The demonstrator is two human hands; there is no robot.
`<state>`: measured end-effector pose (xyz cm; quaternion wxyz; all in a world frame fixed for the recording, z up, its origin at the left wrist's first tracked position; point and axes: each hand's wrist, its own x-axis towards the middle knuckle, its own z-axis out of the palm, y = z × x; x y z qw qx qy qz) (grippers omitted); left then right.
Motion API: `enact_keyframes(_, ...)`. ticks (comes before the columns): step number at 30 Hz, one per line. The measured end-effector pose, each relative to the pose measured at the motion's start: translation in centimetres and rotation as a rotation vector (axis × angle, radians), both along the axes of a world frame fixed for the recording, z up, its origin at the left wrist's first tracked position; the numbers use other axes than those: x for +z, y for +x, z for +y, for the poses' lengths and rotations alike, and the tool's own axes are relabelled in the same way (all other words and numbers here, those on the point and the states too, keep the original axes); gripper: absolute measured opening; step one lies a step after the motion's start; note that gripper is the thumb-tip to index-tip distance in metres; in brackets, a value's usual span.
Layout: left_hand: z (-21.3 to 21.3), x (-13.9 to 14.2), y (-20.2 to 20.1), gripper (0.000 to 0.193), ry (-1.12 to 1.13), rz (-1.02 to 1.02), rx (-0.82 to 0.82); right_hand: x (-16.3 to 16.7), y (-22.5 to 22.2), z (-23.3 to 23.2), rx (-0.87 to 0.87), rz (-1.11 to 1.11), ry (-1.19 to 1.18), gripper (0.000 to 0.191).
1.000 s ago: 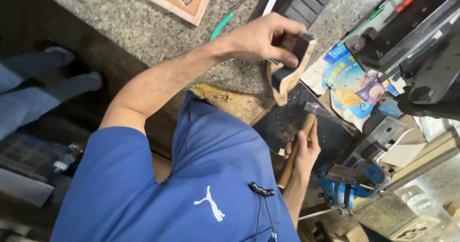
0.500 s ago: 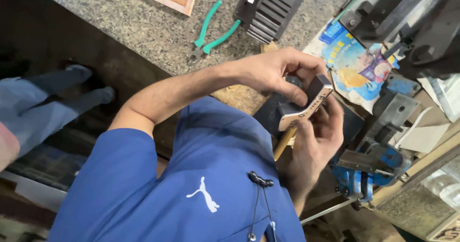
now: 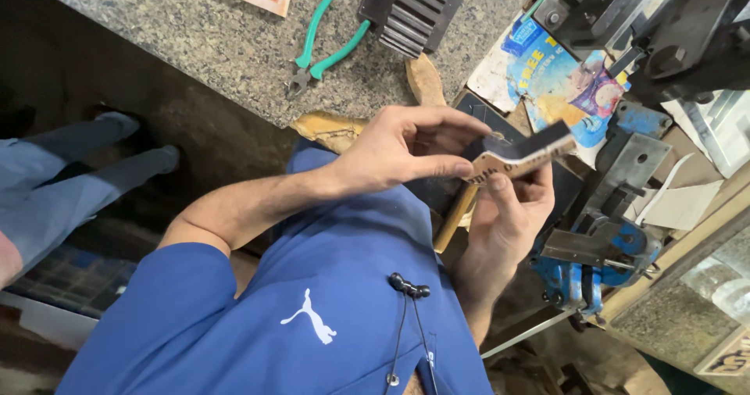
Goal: The person picks cut leather pieces from a wooden board, trims and fits them with pliers, hammers a layered leather heel piece, and presses and rubs the stacked pieces together by hand to bond them. They work over a granite workbench with a vise and hand tools.
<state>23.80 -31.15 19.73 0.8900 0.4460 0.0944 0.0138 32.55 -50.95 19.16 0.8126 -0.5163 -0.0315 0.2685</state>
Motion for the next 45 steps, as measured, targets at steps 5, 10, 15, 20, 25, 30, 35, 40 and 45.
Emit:
enact_keyframes(5, -0.4, 0.6, -0.2, 0.042, 0.105, -0.007, 0.002, 0.5, -0.3, -0.5, -0.027, 0.056, -0.012, 0.044)
enact_keyframes(10, -0.9, 0.5, -0.3, 0.043, 0.001, 0.006, 0.001, 1.3, -1.5, 0.1, -0.087, 0.113, -0.013, 0.042)
enact_keyframes(15, -1.1, 0.4, -0.5, 0.045, 0.024, -0.028, -0.006, 2.0, -2.0, 0.6, -0.074, 0.159, 0.029, 0.041)
enact_keyframes(20, -1.2, 0.7, -0.5, 0.049, 0.021, -0.038, -0.018, 2.1, -2.2, 0.4, -0.103, 0.156, 0.021, 0.043)
enact_keyframes(25, -1.0, 0.8, -0.3, 0.052, 0.030, -0.022, -0.014, 1.8, -2.0, 0.1, -0.091, 0.134, 0.035, 0.045)
enact_keyframes(30, -0.8, -0.1, -0.1, 0.042, 0.033, 0.036, -0.133, 1.6, -2.0, -0.2, -0.091, 0.086, 0.042, 0.043)
enact_keyframes(35, -1.0, -1.1, 0.0, 0.034, -0.143, 0.034, -0.160, 1.4, -2.6, -0.4, -0.108, 0.102, 0.010, 0.042)
enact_keyframes(40, -0.8, -1.7, 0.1, 0.032, -0.095, 0.006, -0.160, 0.9, -2.7, -0.6, -0.102, 0.080, -0.003, 0.040)
enact_keyframes(45, -1.1, -1.9, 0.2, 0.029, -0.064, -0.017, -0.155, 1.3, -2.4, -0.1, -0.074, 0.047, -0.016, 0.045)
